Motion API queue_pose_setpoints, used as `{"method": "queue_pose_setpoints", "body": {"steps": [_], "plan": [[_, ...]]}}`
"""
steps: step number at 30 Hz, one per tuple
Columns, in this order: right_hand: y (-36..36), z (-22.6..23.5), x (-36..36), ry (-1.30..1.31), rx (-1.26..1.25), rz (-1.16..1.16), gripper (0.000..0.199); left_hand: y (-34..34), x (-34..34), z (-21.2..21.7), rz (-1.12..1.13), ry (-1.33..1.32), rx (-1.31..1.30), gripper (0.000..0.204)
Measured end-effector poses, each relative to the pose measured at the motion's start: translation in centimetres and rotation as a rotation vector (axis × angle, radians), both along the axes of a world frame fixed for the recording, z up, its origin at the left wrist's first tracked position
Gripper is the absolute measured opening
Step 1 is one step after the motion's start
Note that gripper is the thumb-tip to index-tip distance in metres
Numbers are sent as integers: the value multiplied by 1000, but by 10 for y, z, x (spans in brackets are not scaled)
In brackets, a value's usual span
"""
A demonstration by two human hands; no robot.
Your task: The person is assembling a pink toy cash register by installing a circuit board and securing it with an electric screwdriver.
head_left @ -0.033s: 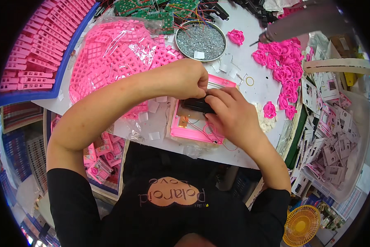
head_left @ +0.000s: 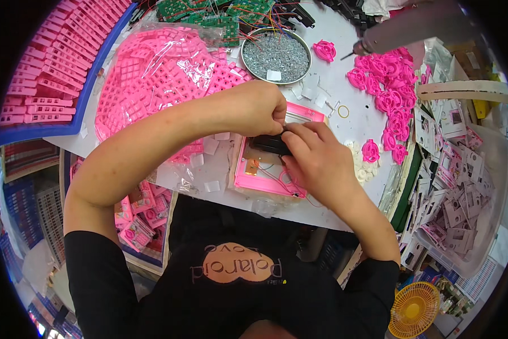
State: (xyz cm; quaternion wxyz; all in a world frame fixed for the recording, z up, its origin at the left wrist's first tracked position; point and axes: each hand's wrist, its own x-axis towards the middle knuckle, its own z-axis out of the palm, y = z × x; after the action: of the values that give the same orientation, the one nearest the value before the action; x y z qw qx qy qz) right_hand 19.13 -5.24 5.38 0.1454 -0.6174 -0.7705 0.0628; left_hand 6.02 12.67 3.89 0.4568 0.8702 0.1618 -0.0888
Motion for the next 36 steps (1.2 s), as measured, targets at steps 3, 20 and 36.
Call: {"method": "queue_pose_setpoints", "body": {"steps": [3,20,36], "plan": [[-1,2,-9,-100,-8,-29,40,1,1,3,14,87,-46,20],[-3,13,-18,-81,-88,-88,45,-11,-4,-3,-48,-167,229,16],[46,57,127,1340,250,-46,43,53,74,-33,-25,-67,846,16]]}}
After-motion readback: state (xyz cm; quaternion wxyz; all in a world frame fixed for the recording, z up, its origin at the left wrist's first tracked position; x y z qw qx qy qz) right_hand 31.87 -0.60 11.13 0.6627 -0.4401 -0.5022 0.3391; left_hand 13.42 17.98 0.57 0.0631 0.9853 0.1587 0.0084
